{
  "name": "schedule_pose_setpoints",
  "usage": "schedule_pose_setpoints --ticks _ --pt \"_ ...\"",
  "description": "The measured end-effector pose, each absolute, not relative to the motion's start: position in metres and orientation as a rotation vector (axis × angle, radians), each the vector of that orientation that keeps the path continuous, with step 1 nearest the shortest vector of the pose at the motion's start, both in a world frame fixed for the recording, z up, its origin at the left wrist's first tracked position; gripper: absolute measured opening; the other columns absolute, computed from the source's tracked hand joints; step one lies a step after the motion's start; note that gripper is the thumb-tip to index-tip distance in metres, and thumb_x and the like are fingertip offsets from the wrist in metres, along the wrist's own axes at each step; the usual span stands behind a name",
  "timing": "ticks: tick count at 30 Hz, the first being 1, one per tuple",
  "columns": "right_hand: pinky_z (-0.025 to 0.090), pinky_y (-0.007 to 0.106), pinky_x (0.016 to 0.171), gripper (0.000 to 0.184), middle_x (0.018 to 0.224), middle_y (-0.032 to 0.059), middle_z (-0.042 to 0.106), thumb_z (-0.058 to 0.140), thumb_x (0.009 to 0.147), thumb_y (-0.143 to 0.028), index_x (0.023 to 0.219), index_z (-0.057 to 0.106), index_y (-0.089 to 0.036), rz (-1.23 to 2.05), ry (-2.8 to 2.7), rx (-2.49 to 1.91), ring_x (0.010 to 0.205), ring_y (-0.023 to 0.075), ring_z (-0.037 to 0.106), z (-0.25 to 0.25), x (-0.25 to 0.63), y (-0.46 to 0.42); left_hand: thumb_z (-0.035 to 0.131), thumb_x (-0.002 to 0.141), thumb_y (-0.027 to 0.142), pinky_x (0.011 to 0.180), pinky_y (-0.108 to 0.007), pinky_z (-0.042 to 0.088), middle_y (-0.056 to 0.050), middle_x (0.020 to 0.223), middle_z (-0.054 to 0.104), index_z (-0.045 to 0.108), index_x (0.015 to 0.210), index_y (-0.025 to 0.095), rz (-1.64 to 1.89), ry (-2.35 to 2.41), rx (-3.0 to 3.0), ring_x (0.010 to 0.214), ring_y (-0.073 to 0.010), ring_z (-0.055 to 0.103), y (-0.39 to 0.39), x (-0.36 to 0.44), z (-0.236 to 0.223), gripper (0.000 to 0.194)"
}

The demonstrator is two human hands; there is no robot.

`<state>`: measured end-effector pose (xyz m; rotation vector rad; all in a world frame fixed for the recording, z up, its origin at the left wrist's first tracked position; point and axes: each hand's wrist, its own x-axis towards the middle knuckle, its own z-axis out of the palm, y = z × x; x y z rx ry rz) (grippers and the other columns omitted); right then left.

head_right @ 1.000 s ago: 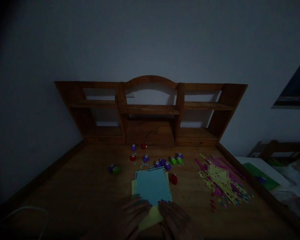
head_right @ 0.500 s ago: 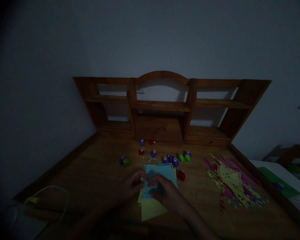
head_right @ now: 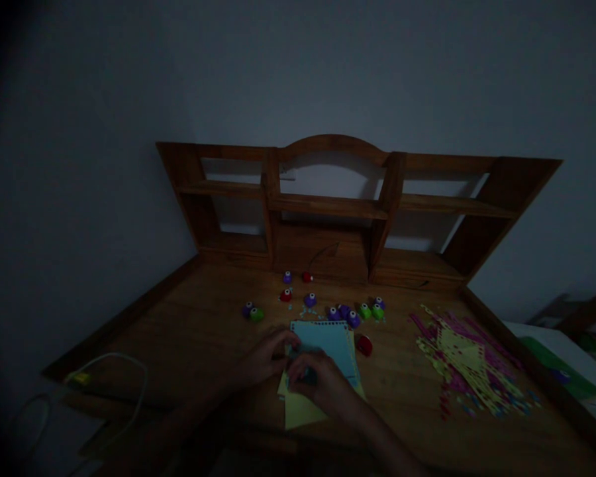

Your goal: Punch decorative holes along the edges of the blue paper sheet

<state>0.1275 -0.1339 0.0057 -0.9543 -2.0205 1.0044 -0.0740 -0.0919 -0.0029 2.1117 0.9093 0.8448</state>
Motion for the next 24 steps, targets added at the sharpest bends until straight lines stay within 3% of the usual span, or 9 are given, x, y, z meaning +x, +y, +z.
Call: schedule_pose_setpoints --ticks 7,18,21,24 --pt "0.048 0.028 0.075 0.01 0.079 -0.0009 0.071 0.079 0.073 -0.019 0.077 0.07 -0.021 1.022 -1.953 -0.969 0.079 0.0164 0.064 0.003 0.127 -0.133 0.054 0.068 0.0 0.094 -0.032 0.038 -0.003 0.105 0.06 0.059 0.099 0.021 0.799 0.933 2.171 0.105 -0.0202 0.051 -0.089 -0.073 -0.004 0.038" --pt "0.052 0.031 0.072 0.022 0.077 0.0021 0.072 0.084 0.068 -0.039 0.073 0.071 -0.021 1.144 -1.916 -0.973 0.076 0.0194 0.067 -0.003 0.132 -0.132 0.064 0.072 0.009 0.091 -0.032 0.038 -0.003 0.103 0.06 0.058 0.099 0.021 0.72 0.981 2.17 0.103 -0.0217 0.051 -0.086 -0.073 -0.001 0.031" --pt "0.051 0.033 0.08 0.019 0.085 0.0029 0.072 0.081 0.072 -0.038 0.076 0.073 -0.022 1.153 -1.981 -0.905 0.086 0.0199 0.067 0.005 0.139 -0.133 0.064 0.072 0.008 0.09 -0.031 0.038 -0.002 0.103 0.06 0.058 0.1 0.02 0.731 0.955 2.166 0.102 -0.0208 0.051 -0.087 -0.074 0.0 0.031" --pt "0.049 0.035 0.09 0.026 0.101 0.0039 0.07 0.081 0.073 -0.036 0.093 0.072 -0.024 1.15 -2.004 -0.874 0.1 0.021 0.064 0.012 0.146 -0.134 0.065 0.073 0.009 0.09 -0.031 0.039 -0.002 0.102 0.06 0.058 0.099 0.02 0.734 0.932 2.154 0.101 -0.0203 0.052 -0.086 -0.074 0.0 0.029"
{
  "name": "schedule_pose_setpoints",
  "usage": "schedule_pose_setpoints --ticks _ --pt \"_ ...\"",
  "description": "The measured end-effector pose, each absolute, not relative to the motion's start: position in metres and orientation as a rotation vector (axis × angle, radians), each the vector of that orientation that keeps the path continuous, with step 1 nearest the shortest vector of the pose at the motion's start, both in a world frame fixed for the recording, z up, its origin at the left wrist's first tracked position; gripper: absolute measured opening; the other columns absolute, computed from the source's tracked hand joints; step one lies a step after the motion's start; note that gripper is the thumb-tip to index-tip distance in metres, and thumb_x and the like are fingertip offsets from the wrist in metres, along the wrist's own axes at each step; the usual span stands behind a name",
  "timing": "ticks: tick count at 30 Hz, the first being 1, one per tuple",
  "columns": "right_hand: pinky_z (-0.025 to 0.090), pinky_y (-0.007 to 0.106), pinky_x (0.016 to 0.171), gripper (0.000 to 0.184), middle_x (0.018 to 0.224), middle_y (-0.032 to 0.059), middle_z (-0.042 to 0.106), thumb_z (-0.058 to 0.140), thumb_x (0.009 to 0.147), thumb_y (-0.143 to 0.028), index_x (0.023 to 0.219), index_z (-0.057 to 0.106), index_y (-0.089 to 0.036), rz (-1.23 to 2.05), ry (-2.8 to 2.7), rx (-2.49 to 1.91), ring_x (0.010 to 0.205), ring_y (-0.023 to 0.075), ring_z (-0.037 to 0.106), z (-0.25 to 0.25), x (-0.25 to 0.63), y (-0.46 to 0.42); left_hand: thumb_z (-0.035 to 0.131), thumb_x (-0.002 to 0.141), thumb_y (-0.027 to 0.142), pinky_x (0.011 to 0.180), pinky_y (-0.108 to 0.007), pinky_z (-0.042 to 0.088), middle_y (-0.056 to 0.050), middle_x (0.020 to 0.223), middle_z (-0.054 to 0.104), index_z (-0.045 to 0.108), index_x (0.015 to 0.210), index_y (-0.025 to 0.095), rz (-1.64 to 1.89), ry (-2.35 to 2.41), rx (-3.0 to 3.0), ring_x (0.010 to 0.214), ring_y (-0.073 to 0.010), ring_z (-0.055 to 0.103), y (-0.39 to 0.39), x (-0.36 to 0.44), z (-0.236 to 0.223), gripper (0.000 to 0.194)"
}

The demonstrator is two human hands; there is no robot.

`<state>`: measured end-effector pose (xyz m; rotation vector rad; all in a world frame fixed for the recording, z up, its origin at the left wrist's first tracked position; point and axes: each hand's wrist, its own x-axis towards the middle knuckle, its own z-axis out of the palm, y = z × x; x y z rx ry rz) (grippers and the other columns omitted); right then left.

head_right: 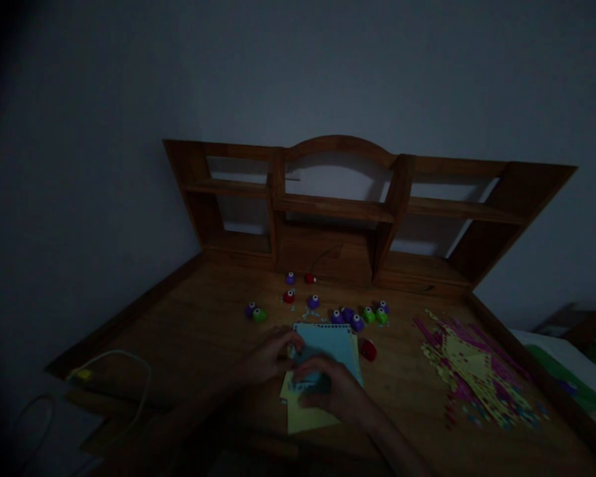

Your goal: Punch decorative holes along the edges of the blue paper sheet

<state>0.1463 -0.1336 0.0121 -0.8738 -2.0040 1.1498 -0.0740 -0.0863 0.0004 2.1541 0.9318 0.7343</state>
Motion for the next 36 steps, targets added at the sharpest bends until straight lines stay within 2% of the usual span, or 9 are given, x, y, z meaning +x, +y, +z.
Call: schedule_pose_setpoints --ticks 2,5,12,19,23,25,29,36 --pt "0.048 0.035 0.091 0.025 0.104 0.004 0.07 0.079 0.075 -0.036 0.095 0.071 -0.024 1.137 -2.001 -0.869 0.101 0.0208 0.064 0.013 0.148 -0.133 0.066 0.074 0.012 0.09 -0.031 0.038 -0.002 0.102 0.061 0.058 0.099 0.02 0.747 0.927 2.141 0.101 -0.0204 0.052 -0.086 -0.074 0.0 0.028" --pt "0.049 0.034 0.089 0.018 0.099 0.0043 0.07 0.077 0.077 -0.036 0.087 0.072 -0.022 1.112 -2.002 -0.865 0.097 0.0201 0.065 0.007 0.146 -0.131 0.065 0.075 0.011 0.09 -0.03 0.039 -0.002 0.103 0.061 0.058 0.102 0.02 0.742 0.905 2.114 0.101 -0.0198 0.052 -0.086 -0.075 -0.001 0.03" --pt "0.053 0.032 0.077 0.02 0.085 0.0046 0.072 0.08 0.073 -0.04 0.073 0.074 -0.021 1.091 -1.947 -0.908 0.083 0.0189 0.067 -0.004 0.141 -0.127 0.066 0.074 0.011 0.09 -0.031 0.04 -0.003 0.103 0.061 0.058 0.104 0.02 0.738 0.912 2.107 0.101 -0.0203 0.053 -0.086 -0.075 -0.001 0.032" --pt "0.054 0.031 0.071 0.021 0.08 0.003 0.073 0.082 0.069 -0.043 0.071 0.074 -0.023 1.197 -1.933 -0.937 0.079 0.0189 0.067 -0.005 0.147 -0.127 0.066 0.076 0.013 0.09 -0.031 0.04 -0.003 0.104 0.06 0.057 0.101 0.02 0.71 0.91 2.12 0.102 -0.0198 0.053 -0.085 -0.075 -0.001 0.028" --pt "0.053 0.031 0.076 0.017 0.083 0.0026 0.073 0.08 0.072 -0.039 0.074 0.075 -0.023 1.234 -1.982 -0.924 0.083 0.019 0.067 0.004 0.151 -0.129 0.067 0.077 0.016 0.092 -0.032 0.039 -0.003 0.105 0.059 0.056 0.103 0.021 0.666 0.915 2.145 0.104 -0.02 0.052 -0.085 -0.078 0.003 0.029" --pt "0.052 0.033 0.083 0.016 0.09 0.0031 0.073 0.078 0.075 -0.038 0.081 0.075 -0.024 1.26 -2.009 -0.897 0.09 0.0196 0.066 0.01 0.154 -0.129 0.074 0.074 0.025 0.093 -0.033 0.038 -0.004 0.108 0.058 0.056 0.107 0.021 0.627 0.911 2.173 0.107 -0.022 0.05 -0.086 -0.079 0.006 0.038" --pt "0.048 0.036 0.092 0.026 0.104 0.0028 0.07 0.079 0.075 -0.036 0.098 0.072 -0.025 1.229 -2.009 -0.942 0.101 0.0209 0.063 0.016 0.163 -0.128 0.083 0.062 0.04 0.095 -0.036 0.036 -0.004 0.114 0.054 0.055 0.112 0.024 0.572 0.929 2.24 0.112 -0.0261 0.045 -0.089 -0.08 0.008 0.059" --pt "0.05 0.034 0.086 0.021 0.095 0.003 0.07 0.077 0.077 -0.039 0.089 0.072 -0.023 1.129 -2.011 -0.967 0.093 0.0193 0.064 0.007 0.159 -0.129 0.083 0.061 0.042 0.093 -0.036 0.035 -0.004 0.113 0.051 0.054 0.11 0.024 0.553 0.969 2.268 0.111 -0.0272 0.043 -0.091 -0.077 0.007 0.06"
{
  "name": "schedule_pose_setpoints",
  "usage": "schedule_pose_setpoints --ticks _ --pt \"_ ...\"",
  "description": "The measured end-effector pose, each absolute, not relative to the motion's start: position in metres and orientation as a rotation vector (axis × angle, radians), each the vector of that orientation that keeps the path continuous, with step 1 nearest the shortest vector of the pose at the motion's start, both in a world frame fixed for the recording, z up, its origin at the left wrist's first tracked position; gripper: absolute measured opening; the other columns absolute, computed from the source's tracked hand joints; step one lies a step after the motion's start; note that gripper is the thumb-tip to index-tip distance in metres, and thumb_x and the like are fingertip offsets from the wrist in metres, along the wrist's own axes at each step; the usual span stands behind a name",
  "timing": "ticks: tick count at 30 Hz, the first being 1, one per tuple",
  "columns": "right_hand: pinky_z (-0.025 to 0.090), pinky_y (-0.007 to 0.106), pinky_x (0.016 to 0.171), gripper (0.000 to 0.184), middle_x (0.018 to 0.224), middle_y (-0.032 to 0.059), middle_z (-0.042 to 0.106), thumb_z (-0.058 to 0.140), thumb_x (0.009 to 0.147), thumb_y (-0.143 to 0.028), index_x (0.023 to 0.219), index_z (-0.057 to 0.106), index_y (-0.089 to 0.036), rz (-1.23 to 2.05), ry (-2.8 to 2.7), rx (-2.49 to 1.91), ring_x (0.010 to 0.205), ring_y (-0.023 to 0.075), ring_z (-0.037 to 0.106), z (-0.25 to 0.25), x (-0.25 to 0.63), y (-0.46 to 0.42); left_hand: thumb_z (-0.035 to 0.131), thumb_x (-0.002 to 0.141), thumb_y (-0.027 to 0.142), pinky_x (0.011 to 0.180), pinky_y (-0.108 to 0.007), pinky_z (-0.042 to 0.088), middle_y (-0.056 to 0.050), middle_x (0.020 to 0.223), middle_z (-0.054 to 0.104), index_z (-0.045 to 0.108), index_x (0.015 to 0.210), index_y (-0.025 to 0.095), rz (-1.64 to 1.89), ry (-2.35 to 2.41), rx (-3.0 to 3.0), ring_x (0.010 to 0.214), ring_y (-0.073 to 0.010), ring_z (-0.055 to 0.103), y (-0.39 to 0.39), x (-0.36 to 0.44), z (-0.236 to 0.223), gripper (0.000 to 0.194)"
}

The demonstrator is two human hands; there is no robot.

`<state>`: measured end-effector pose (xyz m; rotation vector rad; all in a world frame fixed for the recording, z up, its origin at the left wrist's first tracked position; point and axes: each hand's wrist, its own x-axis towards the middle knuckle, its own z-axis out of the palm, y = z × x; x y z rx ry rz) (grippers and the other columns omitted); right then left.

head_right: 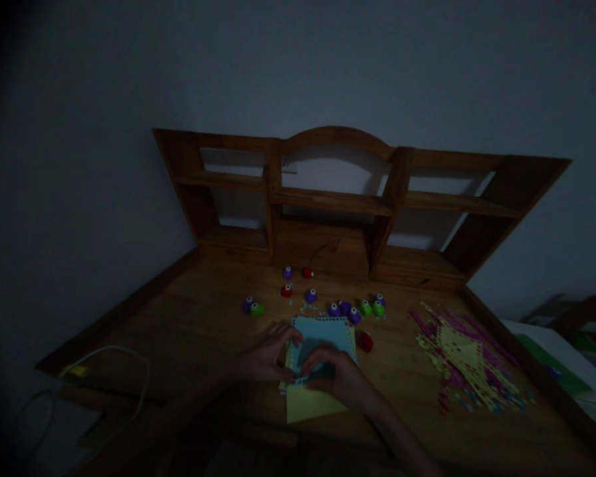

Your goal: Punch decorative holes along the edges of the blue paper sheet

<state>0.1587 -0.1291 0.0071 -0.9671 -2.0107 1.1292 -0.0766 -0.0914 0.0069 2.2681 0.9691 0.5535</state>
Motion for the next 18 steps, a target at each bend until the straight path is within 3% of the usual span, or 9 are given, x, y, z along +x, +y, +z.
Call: schedule_pose_setpoints --ticks 9,18 --pt "0.051 0.032 0.078 0.021 0.081 0.0021 0.07 0.077 0.075 -0.043 0.078 0.072 -0.022 1.126 -1.989 -0.971 0.084 0.0182 0.065 0.0037 0.1563 -0.1308 0.082 0.059 0.055 0.094 -0.036 0.033 -0.004 0.113 0.052 0.055 0.11 0.024 0.544 0.959 2.265 0.111 -0.0274 0.042 -0.0908 -0.0774 0.0066 0.066" --pt "0.053 0.031 0.076 0.021 0.086 0.0025 0.069 0.078 0.074 -0.042 0.082 0.074 -0.023 1.218 -1.981 -0.93 0.083 0.0177 0.066 0.003 0.1623 -0.131 0.081 0.061 0.054 0.093 -0.035 0.033 -0.004 0.113 0.052 0.055 0.108 0.024 0.527 0.978 2.253 0.111 -0.0271 0.042 -0.0918 -0.0768 0.0091 0.062"
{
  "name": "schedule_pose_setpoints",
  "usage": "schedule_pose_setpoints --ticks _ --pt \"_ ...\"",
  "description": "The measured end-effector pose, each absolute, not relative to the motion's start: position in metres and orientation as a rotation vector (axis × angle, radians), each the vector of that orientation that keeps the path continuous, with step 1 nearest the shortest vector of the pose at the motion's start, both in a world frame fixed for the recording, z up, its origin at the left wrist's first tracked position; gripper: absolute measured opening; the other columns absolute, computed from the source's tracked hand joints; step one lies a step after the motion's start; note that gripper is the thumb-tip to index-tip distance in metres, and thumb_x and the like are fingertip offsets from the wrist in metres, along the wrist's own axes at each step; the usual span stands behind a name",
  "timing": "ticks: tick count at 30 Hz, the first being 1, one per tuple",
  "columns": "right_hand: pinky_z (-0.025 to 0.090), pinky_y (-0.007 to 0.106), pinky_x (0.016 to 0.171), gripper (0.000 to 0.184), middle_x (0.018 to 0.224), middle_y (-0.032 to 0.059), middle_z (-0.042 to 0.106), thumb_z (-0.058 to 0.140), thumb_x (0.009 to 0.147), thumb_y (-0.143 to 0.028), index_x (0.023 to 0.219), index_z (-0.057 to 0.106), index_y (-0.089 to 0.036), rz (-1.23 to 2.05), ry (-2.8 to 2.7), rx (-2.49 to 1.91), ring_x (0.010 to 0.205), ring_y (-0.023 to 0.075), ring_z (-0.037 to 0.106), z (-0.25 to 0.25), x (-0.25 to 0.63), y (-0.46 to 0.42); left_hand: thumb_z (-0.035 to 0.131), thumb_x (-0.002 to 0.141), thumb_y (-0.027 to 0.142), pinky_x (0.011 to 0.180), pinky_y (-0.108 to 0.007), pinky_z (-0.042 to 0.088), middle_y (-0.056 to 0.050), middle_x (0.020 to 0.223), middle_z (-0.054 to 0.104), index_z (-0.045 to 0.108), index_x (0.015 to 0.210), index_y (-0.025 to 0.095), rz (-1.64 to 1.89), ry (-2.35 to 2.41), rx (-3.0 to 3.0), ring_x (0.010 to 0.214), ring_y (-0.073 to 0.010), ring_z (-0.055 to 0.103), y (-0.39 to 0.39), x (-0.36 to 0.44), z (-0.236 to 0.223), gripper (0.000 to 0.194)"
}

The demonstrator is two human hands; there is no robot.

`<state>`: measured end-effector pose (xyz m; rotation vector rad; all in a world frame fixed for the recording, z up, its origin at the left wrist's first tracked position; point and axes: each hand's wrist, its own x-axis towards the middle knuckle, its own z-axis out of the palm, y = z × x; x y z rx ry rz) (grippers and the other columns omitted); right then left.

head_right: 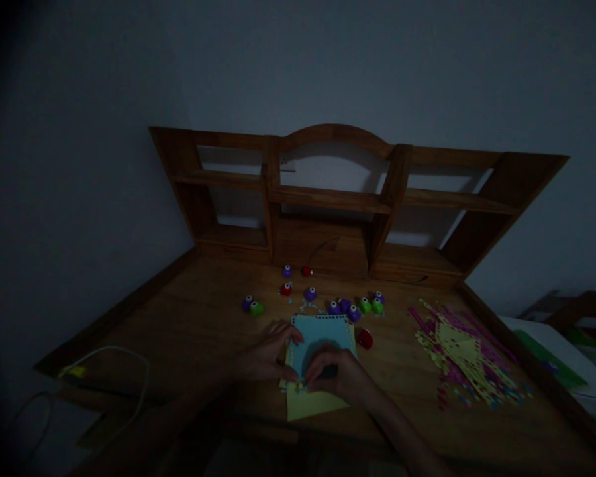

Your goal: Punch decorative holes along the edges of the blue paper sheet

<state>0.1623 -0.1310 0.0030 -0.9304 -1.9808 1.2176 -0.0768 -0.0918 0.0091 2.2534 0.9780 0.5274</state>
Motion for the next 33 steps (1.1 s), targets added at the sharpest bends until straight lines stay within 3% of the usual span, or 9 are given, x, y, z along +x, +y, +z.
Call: schedule_pose_setpoints --ticks 4,9,15,24,33 --pt "0.052 0.033 0.081 0.02 0.086 0.0028 0.07 0.077 0.075 -0.043 0.082 0.074 -0.024 1.2 -2.015 -0.926 0.088 0.0192 0.066 0.009 0.164 -0.134 0.081 0.061 0.052 0.095 -0.037 0.033 -0.004 0.114 0.051 0.055 0.109 0.025 0.522 0.967 2.247 0.113 -0.0278 0.041 -0.09 -0.077 0.008 0.061" --pt "0.048 0.038 0.094 0.033 0.107 0.0041 0.069 0.079 0.073 -0.043 0.1 0.072 -0.026 1.148 -2.008 -1.029 0.104 0.0219 0.063 0.017 0.168 -0.137 0.082 0.062 0.045 0.095 -0.035 0.035 -0.004 0.114 0.05 0.054 0.108 0.024 0.534 0.957 2.234 0.113 -0.0268 0.042 -0.09 -0.079 0.008 0.058" --pt "0.052 0.035 0.084 0.025 0.093 0.0035 0.071 0.078 0.075 -0.041 0.094 0.073 -0.024 1.114 -1.971 -1.007 0.089 0.0198 0.066 0.003 0.167 -0.136 0.082 0.062 0.048 0.095 -0.035 0.035 -0.004 0.114 0.05 0.054 0.109 0.024 0.531 0.953 2.225 0.113 -0.0266 0.042 -0.092 -0.079 0.01 0.06" --pt "0.053 0.032 0.075 0.022 0.085 0.004 0.071 0.08 0.072 -0.042 0.08 0.075 -0.023 1.174 -1.931 -1.024 0.082 0.0196 0.066 0.006 0.169 -0.139 0.082 0.06 0.051 0.094 -0.036 0.035 -0.005 0.114 0.051 0.055 0.107 0.023 0.525 0.958 2.213 0.112 -0.0271 0.043 -0.092 -0.078 0.013 0.061" --pt "0.048 0.035 0.092 0.029 0.106 0.003 0.068 0.079 0.075 -0.037 0.1 0.072 -0.026 1.194 -2.011 -1.018 0.1 0.0203 0.063 0.013 0.179 -0.137 0.082 0.062 0.041 0.096 -0.035 0.035 -0.004 0.115 0.051 0.052 0.108 0.024 0.527 0.953 2.253 0.113 -0.0262 0.042 -0.091 -0.079 0.008 0.057"
